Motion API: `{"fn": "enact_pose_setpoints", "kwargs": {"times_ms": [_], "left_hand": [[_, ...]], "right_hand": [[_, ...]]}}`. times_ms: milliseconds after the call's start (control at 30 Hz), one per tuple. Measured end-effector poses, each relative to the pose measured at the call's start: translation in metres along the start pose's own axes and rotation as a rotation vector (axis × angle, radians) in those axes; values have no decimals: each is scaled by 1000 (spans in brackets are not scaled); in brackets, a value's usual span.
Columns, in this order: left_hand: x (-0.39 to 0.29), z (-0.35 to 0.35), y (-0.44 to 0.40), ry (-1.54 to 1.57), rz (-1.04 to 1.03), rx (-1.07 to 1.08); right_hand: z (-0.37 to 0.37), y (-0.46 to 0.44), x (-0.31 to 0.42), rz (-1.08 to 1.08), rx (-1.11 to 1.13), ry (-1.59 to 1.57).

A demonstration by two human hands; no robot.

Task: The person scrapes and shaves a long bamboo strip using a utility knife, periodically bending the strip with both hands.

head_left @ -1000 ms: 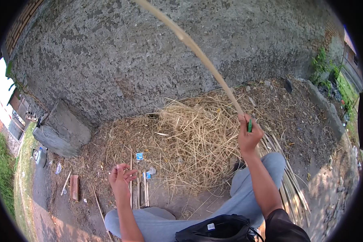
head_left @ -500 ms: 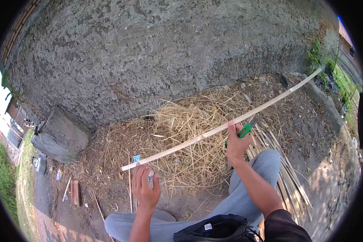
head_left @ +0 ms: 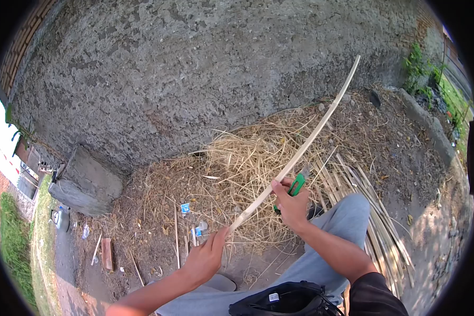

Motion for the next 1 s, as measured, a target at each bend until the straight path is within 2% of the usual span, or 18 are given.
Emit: {"fn": "enact_pose_setpoints", "kwargs": {"times_ms": [33, 67, 100, 133, 167, 233, 267, 333, 367, 433, 567, 633, 667, 733, 833, 933, 1000], "left_hand": [[1, -1, 2, 227, -3, -22], [1, -1, 6, 226, -5, -18], [-2, -1, 11, 368, -22, 11], [-4, -2, 16, 511, -36, 38], [-8, -4, 21, 513, -31, 38], [-14, -13, 30, 767, 110, 186], [-15, -17, 32, 769, 117, 187], [-12, -32, 33, 1182, 201, 338], [-11, -38, 32, 1187, 203, 332], [-12, -44, 29, 1303, 164, 195], [-11, -44, 11, 1398, 199, 216], [-3, -55, 4, 1593, 299, 252], [-3, -59, 1, 1600, 293, 249], [0, -65, -4, 1431, 319, 25], [12, -82, -9, 1370, 264, -70], [19, -92, -8, 1414, 264, -72], [22, -95, -7, 1354, 260, -61]], "right_hand": [[1, 1, 2, 0, -3, -4], [2, 1, 3, -19, 86, -78], [1, 1, 5, -41, 177, -151], [1, 2, 8, -44, 177, -152], [-2, 2, 12, -83, 223, -134], [-3, 5, 8, -130, 271, -119], [-2, 6, -1, -149, 294, -73], [-1, 11, -10, -217, 339, 60], [-4, 14, -13, -220, 346, 63], [-13, 22, -17, -176, 356, 264], [-24, 30, -26, -192, 432, 275], [-27, 29, -26, -165, 449, 256], [-26, 27, -29, -165, 452, 265], [-21, 24, -37, -91, 461, 393], [-13, 23, -46, -24, 453, 585], [-8, 29, -52, -119, 518, 771], [-13, 34, -50, -160, 535, 749]]}}
Point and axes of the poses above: each hand's wrist, its own y-axis away from the middle knuckle, its own z-axis out of the back of the hand, x = y × z, the point moved 2 cm from there along -y, towards the middle knuckle, and after that the axes turned 14 degrees about x, right-handed, at the moved point
